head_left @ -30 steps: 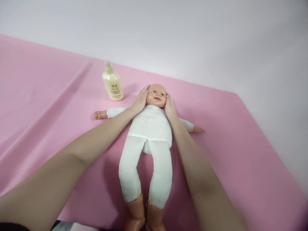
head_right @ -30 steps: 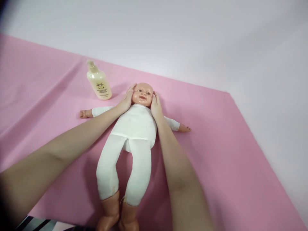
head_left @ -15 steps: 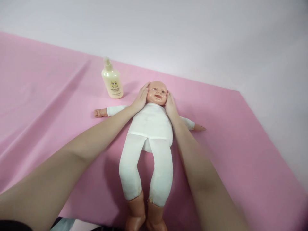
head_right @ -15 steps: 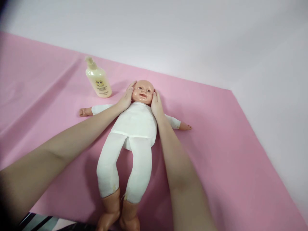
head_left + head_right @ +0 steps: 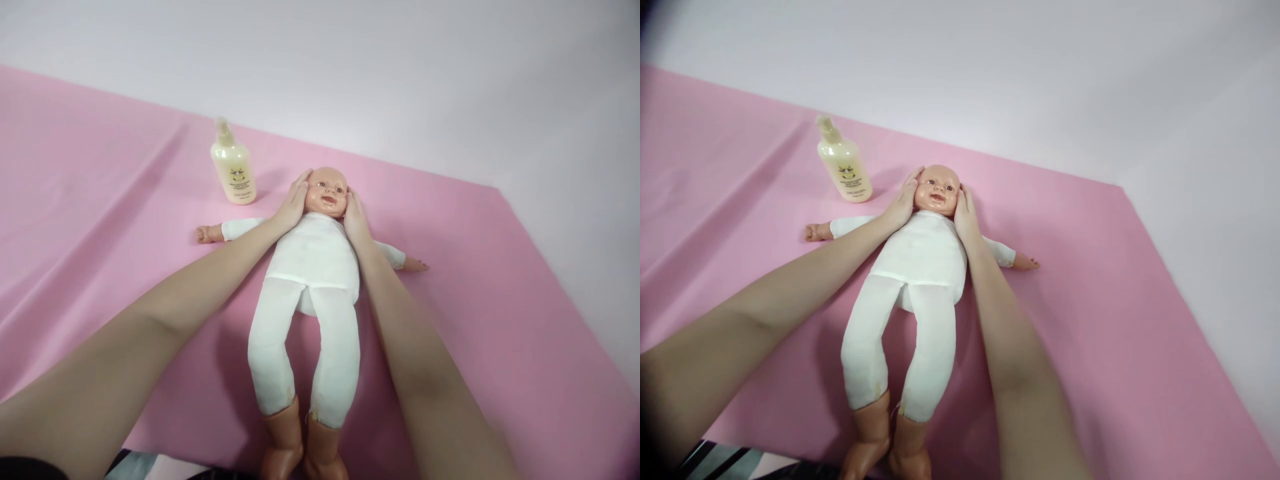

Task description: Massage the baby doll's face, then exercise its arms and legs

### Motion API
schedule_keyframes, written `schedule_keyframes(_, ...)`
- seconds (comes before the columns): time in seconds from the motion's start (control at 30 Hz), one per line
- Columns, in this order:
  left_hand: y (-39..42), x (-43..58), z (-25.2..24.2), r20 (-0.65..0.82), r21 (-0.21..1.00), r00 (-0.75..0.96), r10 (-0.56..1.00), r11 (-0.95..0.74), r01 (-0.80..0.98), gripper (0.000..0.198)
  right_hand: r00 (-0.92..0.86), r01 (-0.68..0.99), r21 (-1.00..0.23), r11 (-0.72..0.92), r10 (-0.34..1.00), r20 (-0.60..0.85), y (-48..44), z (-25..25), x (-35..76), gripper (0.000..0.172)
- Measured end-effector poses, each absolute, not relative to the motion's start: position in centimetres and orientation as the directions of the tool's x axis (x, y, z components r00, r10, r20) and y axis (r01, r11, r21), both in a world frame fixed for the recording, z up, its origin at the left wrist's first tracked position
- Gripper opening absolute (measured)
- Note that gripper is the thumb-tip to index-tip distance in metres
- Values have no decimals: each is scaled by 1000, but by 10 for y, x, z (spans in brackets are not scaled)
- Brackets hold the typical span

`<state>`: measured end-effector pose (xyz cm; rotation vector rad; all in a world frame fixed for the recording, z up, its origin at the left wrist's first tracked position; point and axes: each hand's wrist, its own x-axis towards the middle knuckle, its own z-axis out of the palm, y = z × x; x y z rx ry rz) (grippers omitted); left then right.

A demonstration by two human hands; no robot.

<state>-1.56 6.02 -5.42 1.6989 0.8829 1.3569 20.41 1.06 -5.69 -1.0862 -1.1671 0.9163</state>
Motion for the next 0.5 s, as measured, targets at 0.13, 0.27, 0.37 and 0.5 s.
schedule_keyframes(0.13, 58, -15, -52, 437, 891, 186, 880, -452, 47, 96, 192, 2, -970, 242, 952, 238, 4, -49, 200, 70)
schedule_keyframes(0.27, 54, -16, -47, 442, 887, 200, 874, -459, 47, 93, 198, -8, -973, 229, 955, 223, 1, -45, 198, 70)
schedule_keyframes(0.37, 46, -16, -40, 436, 893, 195, 878, -449, 22, 90, 186, 7, -972, 236, 955, 233, 2, -46, 197, 74)
schedule_keyframes(0.5, 39, -15, -33, 425, 901, 183, 886, -434, 6, 88, 160, 14, -968, 250, 955, 249, 4, -49, 198, 78)
